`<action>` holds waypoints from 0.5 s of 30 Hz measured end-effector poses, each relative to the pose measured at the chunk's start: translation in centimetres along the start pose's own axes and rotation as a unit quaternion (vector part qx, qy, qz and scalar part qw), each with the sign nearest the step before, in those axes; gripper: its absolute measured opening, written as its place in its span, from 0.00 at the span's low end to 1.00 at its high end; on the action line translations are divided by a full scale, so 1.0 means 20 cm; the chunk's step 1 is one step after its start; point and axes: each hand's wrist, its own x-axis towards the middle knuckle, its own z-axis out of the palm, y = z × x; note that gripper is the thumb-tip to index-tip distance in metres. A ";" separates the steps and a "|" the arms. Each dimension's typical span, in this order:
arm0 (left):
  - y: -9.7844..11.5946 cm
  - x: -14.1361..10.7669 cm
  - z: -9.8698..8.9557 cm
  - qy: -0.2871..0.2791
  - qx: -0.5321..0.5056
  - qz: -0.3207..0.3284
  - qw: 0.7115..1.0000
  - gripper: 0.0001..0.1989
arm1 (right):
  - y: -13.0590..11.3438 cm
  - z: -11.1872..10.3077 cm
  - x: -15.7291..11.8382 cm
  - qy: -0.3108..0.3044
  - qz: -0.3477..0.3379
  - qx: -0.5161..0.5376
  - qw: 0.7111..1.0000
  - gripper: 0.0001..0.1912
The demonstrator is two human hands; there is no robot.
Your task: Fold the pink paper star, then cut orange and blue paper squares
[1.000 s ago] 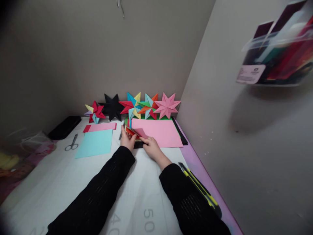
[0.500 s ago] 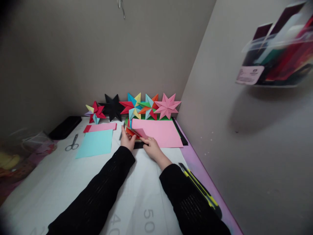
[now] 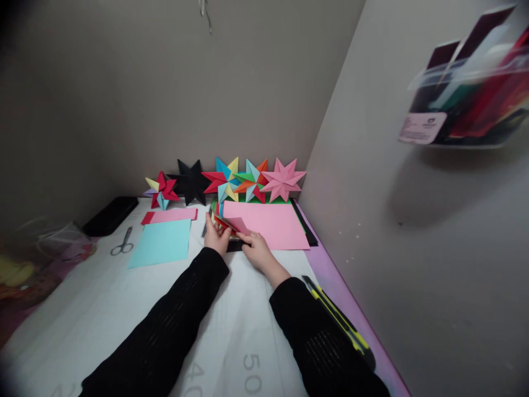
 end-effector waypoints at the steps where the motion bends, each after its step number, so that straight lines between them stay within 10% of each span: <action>1: 0.00 0.00 0.00 -0.001 0.001 0.001 1.000 0.46 | 0.00 0.00 0.00 0.000 0.000 0.000 1.000 0.27; 15: 0.05 -0.03 0.00 0.055 0.135 -0.007 0.989 0.50 | 0.02 0.00 0.00 -0.014 -0.023 -0.023 0.999 0.27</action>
